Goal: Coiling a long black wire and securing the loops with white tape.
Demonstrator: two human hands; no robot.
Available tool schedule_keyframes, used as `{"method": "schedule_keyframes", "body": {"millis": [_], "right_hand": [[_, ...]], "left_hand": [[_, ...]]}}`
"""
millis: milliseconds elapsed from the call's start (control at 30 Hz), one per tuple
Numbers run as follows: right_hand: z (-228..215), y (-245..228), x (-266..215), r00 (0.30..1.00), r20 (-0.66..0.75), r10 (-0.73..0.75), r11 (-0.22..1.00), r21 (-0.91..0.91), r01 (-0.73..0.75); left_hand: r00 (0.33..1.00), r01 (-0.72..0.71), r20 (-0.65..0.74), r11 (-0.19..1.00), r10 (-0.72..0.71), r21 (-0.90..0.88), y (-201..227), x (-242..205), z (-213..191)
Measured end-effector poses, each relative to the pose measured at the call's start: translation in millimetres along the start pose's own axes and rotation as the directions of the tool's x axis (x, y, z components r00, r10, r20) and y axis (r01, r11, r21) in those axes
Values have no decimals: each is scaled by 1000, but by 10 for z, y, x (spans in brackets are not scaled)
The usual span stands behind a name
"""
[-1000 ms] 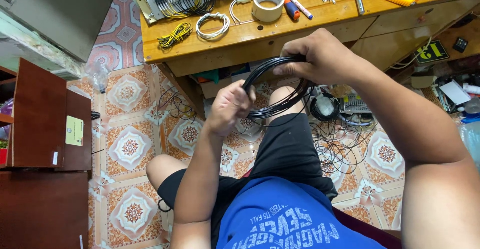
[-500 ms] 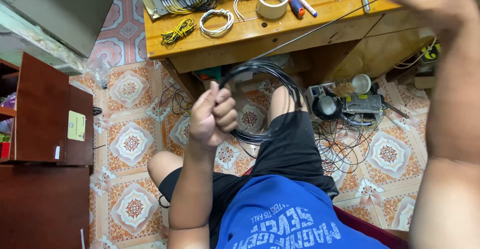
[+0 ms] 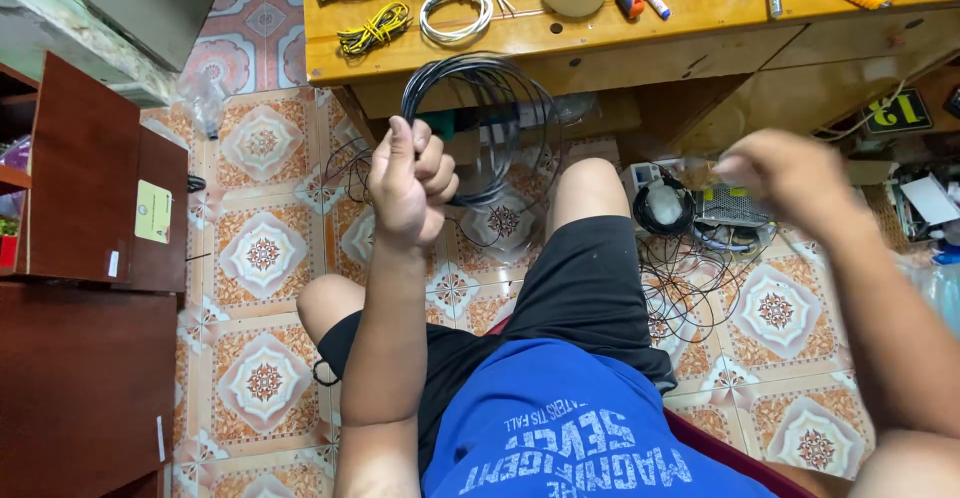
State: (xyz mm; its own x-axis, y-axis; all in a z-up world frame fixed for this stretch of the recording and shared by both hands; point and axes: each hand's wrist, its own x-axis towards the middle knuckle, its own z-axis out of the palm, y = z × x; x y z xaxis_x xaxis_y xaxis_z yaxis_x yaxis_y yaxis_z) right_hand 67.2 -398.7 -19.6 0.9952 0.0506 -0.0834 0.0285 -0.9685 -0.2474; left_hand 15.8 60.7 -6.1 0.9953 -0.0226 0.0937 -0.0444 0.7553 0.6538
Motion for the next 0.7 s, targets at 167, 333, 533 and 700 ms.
{"method": "schedule_keyframes", "body": {"millis": [167, 333, 533, 700], "right_hand": [[387, -1086, -506, 496, -239, -835, 495, 71, 866], [24, -1781, -483, 364, -287, -886, 385, -18, 923], [-253, -1964, -219, 318, -377, -870, 346, -7, 938], [-491, -1993, -168, 375, -357, -856, 367, 93, 926]], "left_hand": [[992, -122, 32, 922, 119, 368, -385, 56, -26], [970, -153, 242, 838, 26, 524, -647, -37, 119], [940, 46, 293, 917, -174, 396, -730, -270, 383], [890, 249, 366, 963, -271, 107, -876, -318, 308]]}}
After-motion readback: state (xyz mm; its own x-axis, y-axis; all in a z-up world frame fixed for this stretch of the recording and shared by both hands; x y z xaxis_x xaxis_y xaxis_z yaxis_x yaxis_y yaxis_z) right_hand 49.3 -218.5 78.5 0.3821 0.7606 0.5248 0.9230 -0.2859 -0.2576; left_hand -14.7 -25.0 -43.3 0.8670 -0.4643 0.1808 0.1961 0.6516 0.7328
